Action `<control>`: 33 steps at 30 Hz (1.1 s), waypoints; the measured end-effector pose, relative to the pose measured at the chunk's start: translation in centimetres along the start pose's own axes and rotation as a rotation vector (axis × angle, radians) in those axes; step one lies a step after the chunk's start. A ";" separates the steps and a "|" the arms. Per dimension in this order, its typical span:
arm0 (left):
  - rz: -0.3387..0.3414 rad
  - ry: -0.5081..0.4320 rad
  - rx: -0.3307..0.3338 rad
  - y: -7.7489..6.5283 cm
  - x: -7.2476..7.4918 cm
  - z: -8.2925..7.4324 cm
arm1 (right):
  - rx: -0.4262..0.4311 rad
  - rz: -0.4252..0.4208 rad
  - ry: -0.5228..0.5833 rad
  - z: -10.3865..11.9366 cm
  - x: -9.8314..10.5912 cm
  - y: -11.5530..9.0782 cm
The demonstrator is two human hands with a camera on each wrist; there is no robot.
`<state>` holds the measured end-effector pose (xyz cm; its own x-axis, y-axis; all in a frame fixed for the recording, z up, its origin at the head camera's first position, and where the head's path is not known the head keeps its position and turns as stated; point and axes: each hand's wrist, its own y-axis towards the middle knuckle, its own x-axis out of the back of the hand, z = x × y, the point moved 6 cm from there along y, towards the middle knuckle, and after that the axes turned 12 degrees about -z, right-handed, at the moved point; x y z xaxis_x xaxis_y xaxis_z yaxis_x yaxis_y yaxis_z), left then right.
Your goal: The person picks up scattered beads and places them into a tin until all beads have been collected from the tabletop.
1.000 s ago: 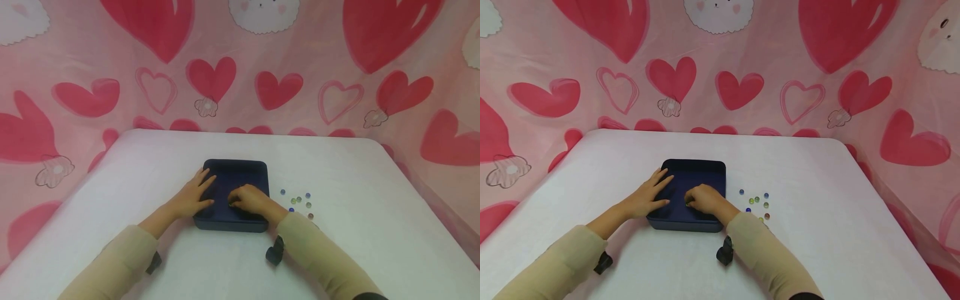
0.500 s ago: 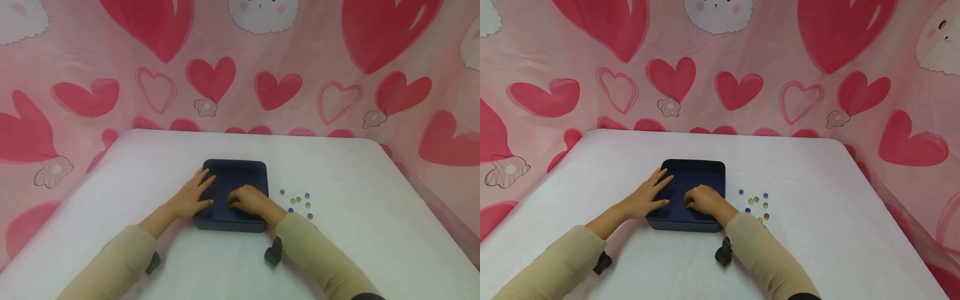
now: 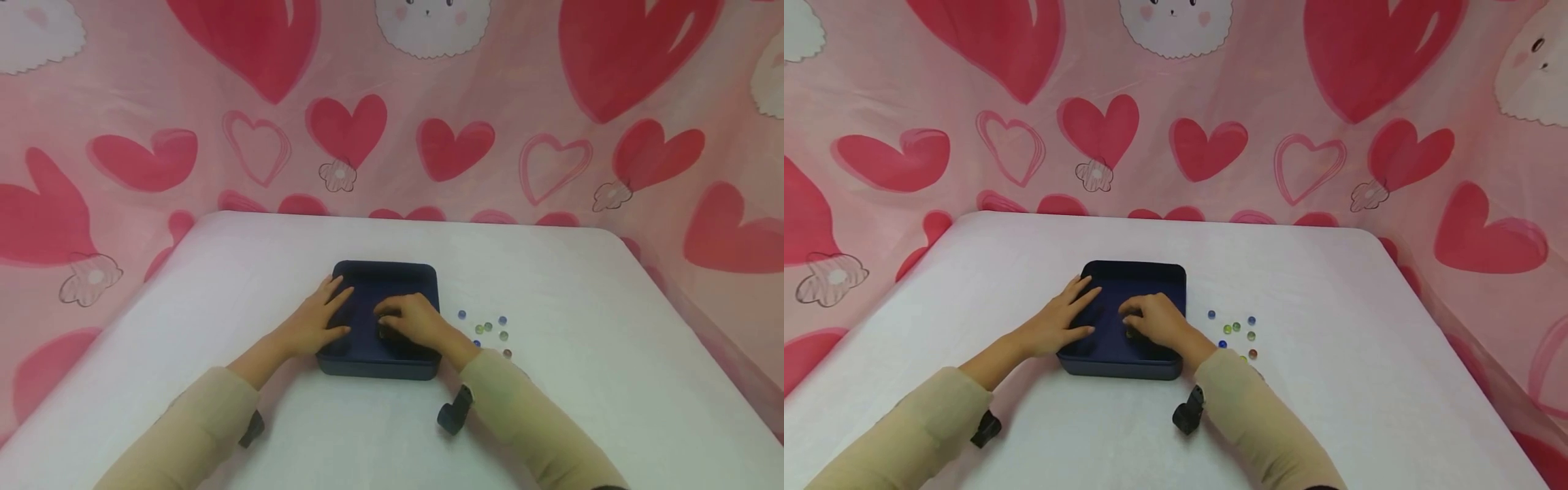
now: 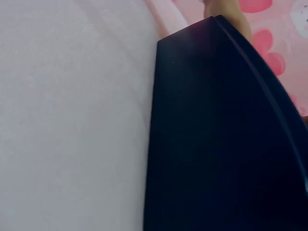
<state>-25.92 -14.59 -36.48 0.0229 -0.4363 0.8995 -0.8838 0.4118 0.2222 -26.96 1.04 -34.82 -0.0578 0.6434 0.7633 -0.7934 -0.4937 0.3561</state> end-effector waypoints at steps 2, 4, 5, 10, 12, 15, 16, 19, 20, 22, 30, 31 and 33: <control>-0.001 -0.001 0.000 0.0 0.0 0.0 | -0.024 -0.014 0.023 0.0 0.6 -0.1; -0.002 -0.002 -0.002 0.0 0.0 0.0 | -0.051 -0.024 0.052 -0.1 1.2 -0.2; -0.002 -0.002 -0.001 0.0 -0.1 0.0 | -0.065 -0.030 0.063 -0.2 1.4 -0.3; -0.015 -0.004 -0.016 0.0 -0.1 0.0 | -0.105 -0.080 0.105 -0.7 2.6 -0.9; -0.020 -0.004 -0.022 0.0 0.0 0.0 | -0.121 -0.095 0.114 -1.0 3.0 -1.2; -0.021 -0.007 -0.026 0.0 0.0 -0.1 | -0.150 -0.108 0.145 -1.6 3.4 -1.8; -0.017 -0.008 -0.024 0.0 0.0 -0.1 | -0.170 -0.109 0.156 -1.8 3.5 -2.0; -0.019 -0.005 -0.027 0.0 0.0 -0.1 | -0.191 -0.124 0.197 -2.3 4.0 -2.6; -0.021 -0.003 -0.030 0.1 -0.1 -0.1 | -0.197 -0.131 0.207 -2.5 4.2 -2.7; -0.025 -0.001 -0.035 0.1 -0.1 -0.1 | -0.215 -0.150 0.232 -2.8 4.6 -3.1; -0.026 -0.007 -0.032 0.0 -0.1 -0.1 | -0.279 -0.222 0.278 -4.6 6.7 -4.4; -0.027 -0.004 -0.032 0.0 -0.1 -0.1 | -0.290 -0.228 0.278 -4.8 6.9 -4.6; -0.027 -0.004 -0.033 0.0 -0.1 -0.1 | -0.323 -0.229 0.280 -5.5 7.4 -5.1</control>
<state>-25.92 -14.45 -36.56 0.0449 -0.4505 0.8917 -0.8668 0.4262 0.2590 -26.66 11.49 -33.94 0.0142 0.8690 0.4946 -0.9497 -0.1430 0.2785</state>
